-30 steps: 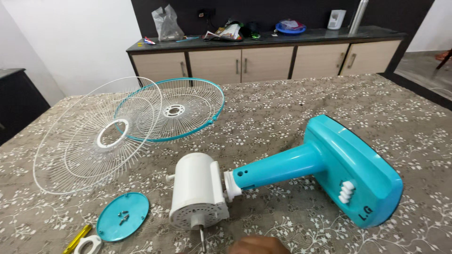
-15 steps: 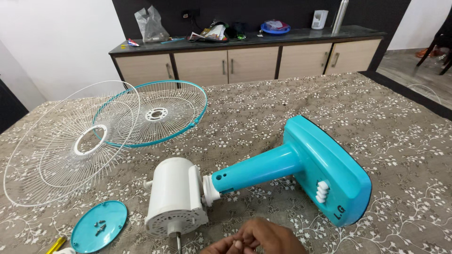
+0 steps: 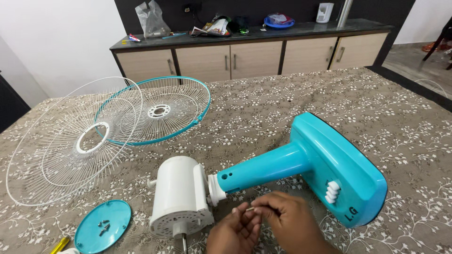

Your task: The person assembles a table fan by attaching the motor housing to the fan head and securing it with a screw. They handle the motor, fan head, screws, and a screwdriver on a patterned tablecloth.

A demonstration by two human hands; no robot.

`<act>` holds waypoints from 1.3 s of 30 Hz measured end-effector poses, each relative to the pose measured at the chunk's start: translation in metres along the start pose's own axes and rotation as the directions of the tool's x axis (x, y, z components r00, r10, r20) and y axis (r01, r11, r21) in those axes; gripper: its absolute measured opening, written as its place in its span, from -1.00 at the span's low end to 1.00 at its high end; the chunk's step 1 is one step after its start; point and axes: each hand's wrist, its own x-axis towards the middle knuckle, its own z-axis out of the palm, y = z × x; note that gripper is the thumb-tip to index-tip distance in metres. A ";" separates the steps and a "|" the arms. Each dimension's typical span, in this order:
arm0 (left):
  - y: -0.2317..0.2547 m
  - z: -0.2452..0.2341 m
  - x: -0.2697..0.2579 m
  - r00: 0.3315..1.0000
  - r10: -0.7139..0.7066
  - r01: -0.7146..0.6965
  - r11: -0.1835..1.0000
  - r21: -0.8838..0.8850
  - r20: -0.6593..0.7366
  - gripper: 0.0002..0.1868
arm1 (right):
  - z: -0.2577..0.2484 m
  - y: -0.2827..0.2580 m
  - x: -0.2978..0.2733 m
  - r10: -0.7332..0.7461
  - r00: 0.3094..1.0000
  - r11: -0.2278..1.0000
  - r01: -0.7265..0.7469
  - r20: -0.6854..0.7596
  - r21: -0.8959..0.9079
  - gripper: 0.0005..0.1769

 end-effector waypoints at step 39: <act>-0.001 0.026 0.036 0.957 0.289 -0.276 0.921 -0.273 0.006 -0.73 | 0.032 -0.026 0.095 -0.397 0.890 0.892 0.432 0.226 -0.133 -0.85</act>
